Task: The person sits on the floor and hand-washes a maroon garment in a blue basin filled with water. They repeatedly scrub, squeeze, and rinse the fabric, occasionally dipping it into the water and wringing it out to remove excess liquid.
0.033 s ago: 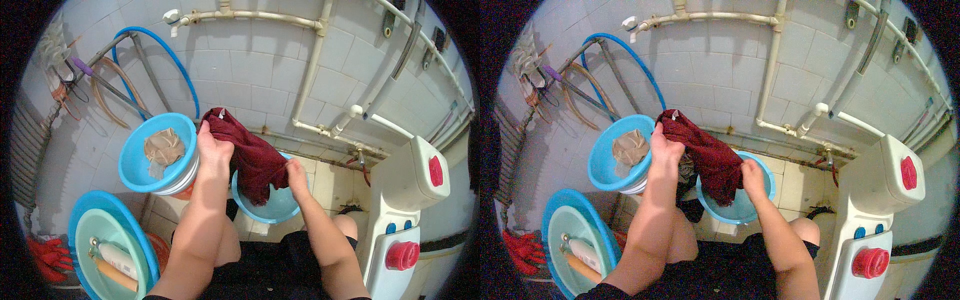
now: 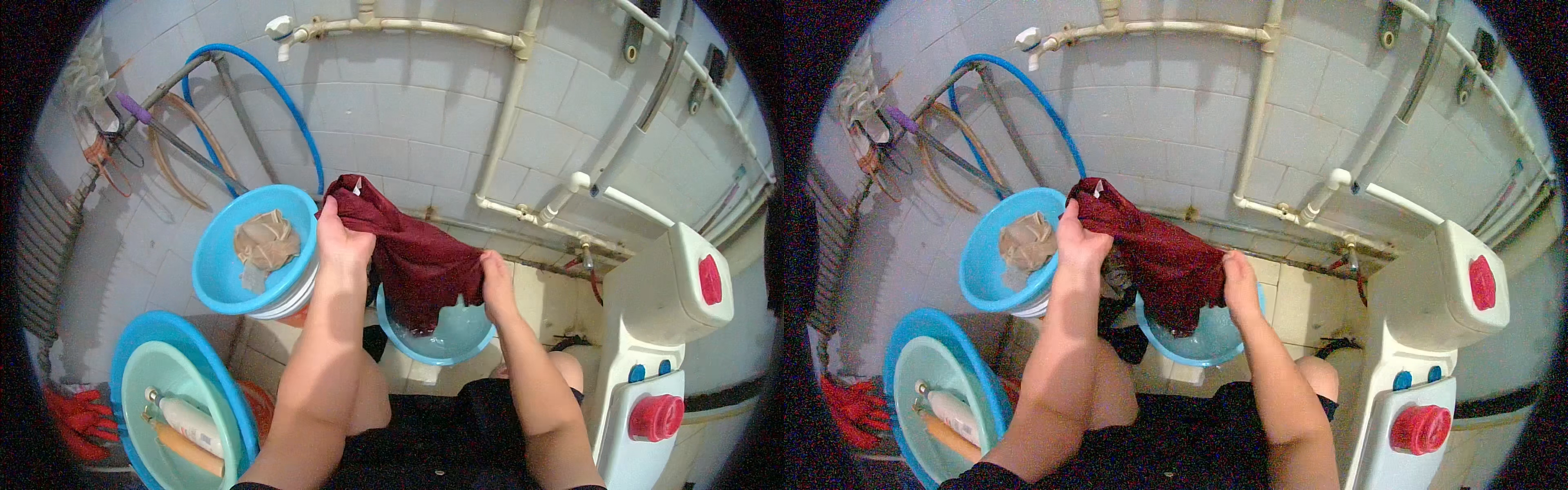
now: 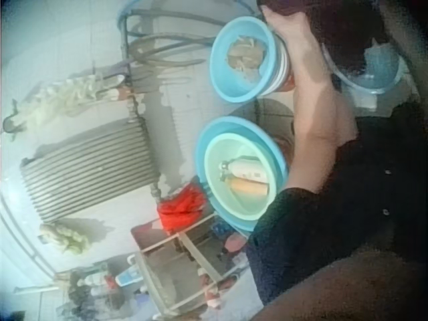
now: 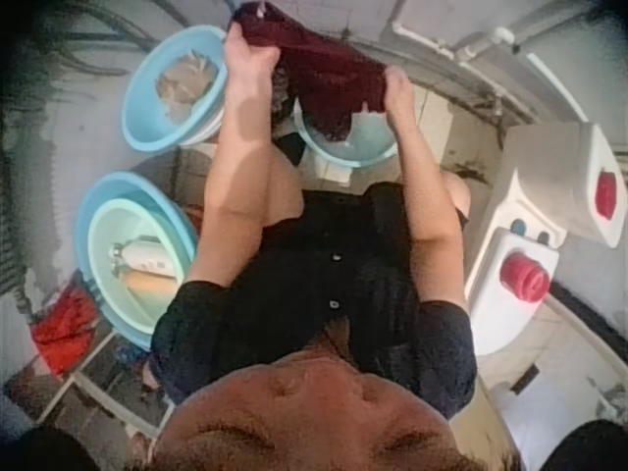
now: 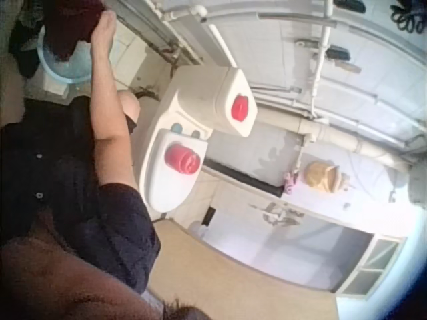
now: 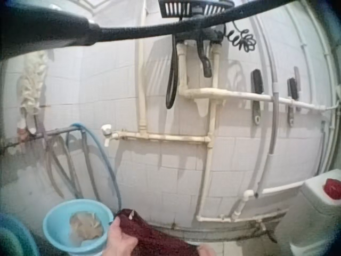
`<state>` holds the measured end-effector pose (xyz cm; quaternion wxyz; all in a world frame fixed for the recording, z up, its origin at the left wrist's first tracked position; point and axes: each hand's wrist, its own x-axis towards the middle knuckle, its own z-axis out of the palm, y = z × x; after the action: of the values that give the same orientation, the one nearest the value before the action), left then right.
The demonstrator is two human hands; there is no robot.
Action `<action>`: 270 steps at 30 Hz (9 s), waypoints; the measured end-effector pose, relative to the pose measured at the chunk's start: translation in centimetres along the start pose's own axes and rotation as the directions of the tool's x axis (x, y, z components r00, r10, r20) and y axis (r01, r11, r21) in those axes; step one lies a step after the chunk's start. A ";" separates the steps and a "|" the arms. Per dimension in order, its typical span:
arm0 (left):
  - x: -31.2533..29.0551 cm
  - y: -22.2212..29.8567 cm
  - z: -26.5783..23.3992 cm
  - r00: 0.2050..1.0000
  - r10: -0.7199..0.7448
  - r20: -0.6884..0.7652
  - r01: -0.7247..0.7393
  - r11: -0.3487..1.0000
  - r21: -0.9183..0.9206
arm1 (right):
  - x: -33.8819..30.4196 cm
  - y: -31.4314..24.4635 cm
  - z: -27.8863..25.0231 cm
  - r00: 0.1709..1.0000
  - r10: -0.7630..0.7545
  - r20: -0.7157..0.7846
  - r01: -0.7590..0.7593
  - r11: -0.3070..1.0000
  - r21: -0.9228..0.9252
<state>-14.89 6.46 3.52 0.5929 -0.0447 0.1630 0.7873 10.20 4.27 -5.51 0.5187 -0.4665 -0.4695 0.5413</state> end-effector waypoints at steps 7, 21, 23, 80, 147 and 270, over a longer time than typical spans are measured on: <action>-0.7 -1.8 0.6 0.988 -0.100 -0.118 0.114 0.986 0.125 | 0.0 -4.1 -2.9 0.979 0.204 0.020 -0.202 0.952 0.231; -6.0 -9.4 -5.2 0.968 -0.162 -0.192 0.251 0.615 0.748 | -0.5 -6.9 -4.6 0.995 0.023 -0.095 -0.018 0.998 0.055; -8.0 -11.6 -6.7 0.831 -0.410 -0.377 0.552 0.519 0.652 | -1.2 -8.1 -3.7 0.997 -0.036 -0.062 0.035 0.999 -0.006; -10.9 -18.2 -2.3 0.674 -0.688 0.270 0.644 0.726 0.240 | -25.6 -19.9 -36.6 0.737 0.669 -0.097 -0.510 0.457 -0.729; -9.3 -17.2 -6.4 0.898 -0.395 0.197 -0.192 0.050 0.980 | 1.6 -3.0 -3.0 0.970 0.244 -0.018 -0.177 0.751 0.636; -7.0 -10.0 0.9 0.899 -0.293 0.326 0.204 0.938 0.282 | -3.5 -10.3 -4.3 0.842 0.231 0.488 -0.498 0.681 0.537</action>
<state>-3.22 2.76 4.15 0.7100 0.1530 0.1379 0.6734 15.81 1.09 4.19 0.4237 -0.2297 -0.2403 0.8426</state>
